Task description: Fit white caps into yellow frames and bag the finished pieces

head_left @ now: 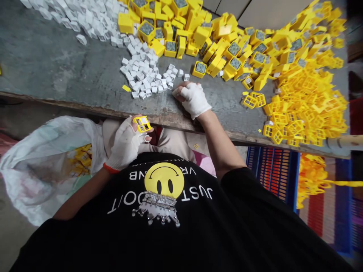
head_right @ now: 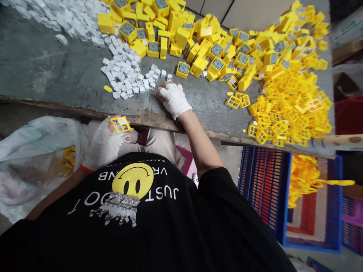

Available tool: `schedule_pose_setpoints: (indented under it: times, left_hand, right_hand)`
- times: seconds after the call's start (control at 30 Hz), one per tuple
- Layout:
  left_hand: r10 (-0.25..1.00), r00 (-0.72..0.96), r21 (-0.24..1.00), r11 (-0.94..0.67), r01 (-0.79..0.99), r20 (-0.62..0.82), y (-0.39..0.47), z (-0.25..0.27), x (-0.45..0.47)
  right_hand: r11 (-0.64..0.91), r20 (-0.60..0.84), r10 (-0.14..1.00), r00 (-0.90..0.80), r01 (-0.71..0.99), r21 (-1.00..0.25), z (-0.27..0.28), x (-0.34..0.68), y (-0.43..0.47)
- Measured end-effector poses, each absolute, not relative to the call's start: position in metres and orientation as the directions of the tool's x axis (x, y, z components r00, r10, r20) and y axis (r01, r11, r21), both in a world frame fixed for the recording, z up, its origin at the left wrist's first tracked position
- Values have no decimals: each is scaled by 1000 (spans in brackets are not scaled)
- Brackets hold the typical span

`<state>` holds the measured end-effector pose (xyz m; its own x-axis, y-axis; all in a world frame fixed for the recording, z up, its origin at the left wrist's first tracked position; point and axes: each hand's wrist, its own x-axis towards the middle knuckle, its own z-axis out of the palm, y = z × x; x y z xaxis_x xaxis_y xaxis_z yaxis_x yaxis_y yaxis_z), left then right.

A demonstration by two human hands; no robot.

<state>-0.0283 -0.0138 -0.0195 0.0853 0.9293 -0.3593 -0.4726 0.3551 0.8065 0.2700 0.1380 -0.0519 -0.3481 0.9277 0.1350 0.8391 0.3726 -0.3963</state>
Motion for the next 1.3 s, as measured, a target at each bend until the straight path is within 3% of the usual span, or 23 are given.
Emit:
schedule_pose_setpoints:
  times: [0.17,0.27,0.43,0.57,0.67,0.73,0.8,0.87,1.03,1.1,1.17,1.3]
  left_hand:
    - [945,52,814,305,-494,-323,-14,-14,-17]
    - [959,31,840,261,-476,-280,-13,-11,-6]
    - [987,21,867,152,-475,-162,-15,-12,6]
    - [958,102,820,283,-497,-268,-17,-12,0]
    - [931,141,785,360,-505,-336,-14,-15,-7]
    - [919,145,768,387,-511,-367,-11,-16,-10]
    - [910,140,763,405,-504,-390,-9,-16,-11]
    - [906,132,768,413,-490,-403,-7,-16,-10]
    - [907,129,775,411,-480,-401,-6,-14,-10]
    - [908,125,779,408,-476,-399,-6,-13,-11]
    - [914,111,790,394,-469,-390,-7,-12,-13]
    - [936,88,806,340,-484,-342,-6,-15,-12]
  right_hand:
    - [485,354,875,-331,598,-638,-30,254,80]
    - [529,454,848,-273,483,-697,-17,231,38]
    - [578,468,815,-342,526,-623,-26,207,12]
    - [609,372,793,-483,610,-507,-33,210,7]
    - [633,299,767,-567,597,-492,-32,229,20]
    - [565,331,825,-457,657,-500,-32,254,47]
    - [371,368,909,-195,781,-503,-34,281,86]
    - [202,311,949,-54,862,-466,-38,301,129]
    - [110,121,990,-76,947,-303,-46,298,200]
    - [103,85,993,-81,951,-291,-44,289,206]
    - [109,50,994,-98,926,-361,-37,283,197]
    - [220,8,956,-295,695,-684,-10,264,138]
